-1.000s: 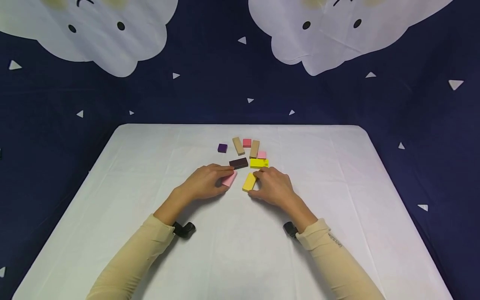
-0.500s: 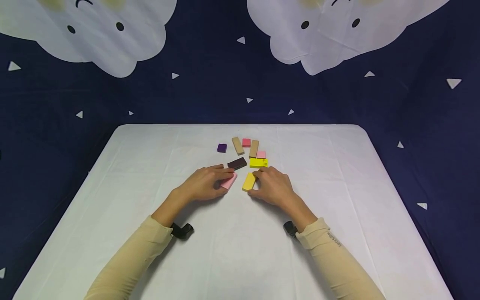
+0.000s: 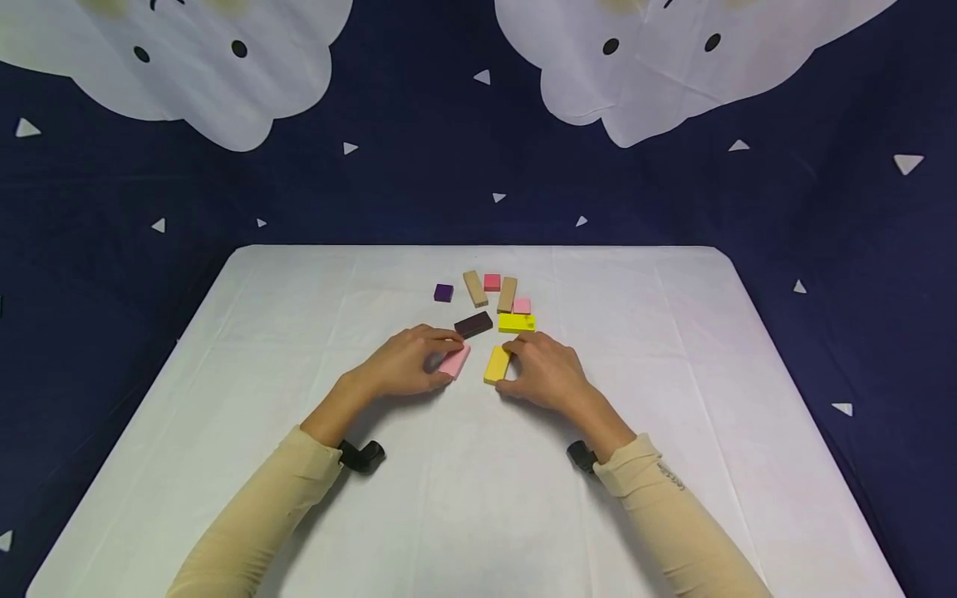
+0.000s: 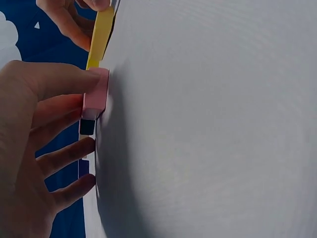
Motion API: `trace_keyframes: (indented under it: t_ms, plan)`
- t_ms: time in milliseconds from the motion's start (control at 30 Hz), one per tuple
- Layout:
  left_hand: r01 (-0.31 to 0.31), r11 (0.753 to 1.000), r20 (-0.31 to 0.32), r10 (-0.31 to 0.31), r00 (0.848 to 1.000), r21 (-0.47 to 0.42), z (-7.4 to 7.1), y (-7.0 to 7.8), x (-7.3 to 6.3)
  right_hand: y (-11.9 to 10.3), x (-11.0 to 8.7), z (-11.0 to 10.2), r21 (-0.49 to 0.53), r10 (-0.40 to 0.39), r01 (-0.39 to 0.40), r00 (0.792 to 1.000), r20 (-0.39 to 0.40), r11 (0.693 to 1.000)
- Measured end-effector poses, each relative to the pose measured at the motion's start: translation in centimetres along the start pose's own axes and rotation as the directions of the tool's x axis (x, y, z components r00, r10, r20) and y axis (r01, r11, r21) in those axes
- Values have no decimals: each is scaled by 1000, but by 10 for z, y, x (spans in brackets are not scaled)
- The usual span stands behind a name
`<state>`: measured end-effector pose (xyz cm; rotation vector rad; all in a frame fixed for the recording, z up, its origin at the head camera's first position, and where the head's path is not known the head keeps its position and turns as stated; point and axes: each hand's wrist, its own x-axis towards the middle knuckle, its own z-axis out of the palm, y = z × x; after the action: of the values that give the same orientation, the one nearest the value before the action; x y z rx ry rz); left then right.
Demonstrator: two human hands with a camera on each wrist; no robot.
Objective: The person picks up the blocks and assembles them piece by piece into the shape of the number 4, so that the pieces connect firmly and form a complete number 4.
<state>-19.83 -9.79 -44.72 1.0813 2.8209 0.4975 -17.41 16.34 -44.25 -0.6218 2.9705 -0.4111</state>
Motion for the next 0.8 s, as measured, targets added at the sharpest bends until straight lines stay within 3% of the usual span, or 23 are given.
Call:
trace_keyframes:
  t_ms: [467, 800]
  plan:
    - [13, 999, 0, -13, 1000, -44, -2, -5, 0, -12, -11, 1, 102, -81, 78, 996, 24, 992]
    - [22, 998, 10, -22, 1000, -63, -2, -5, 0, -24, -20, 1, 86, -151, 148, 988, 27, 985]
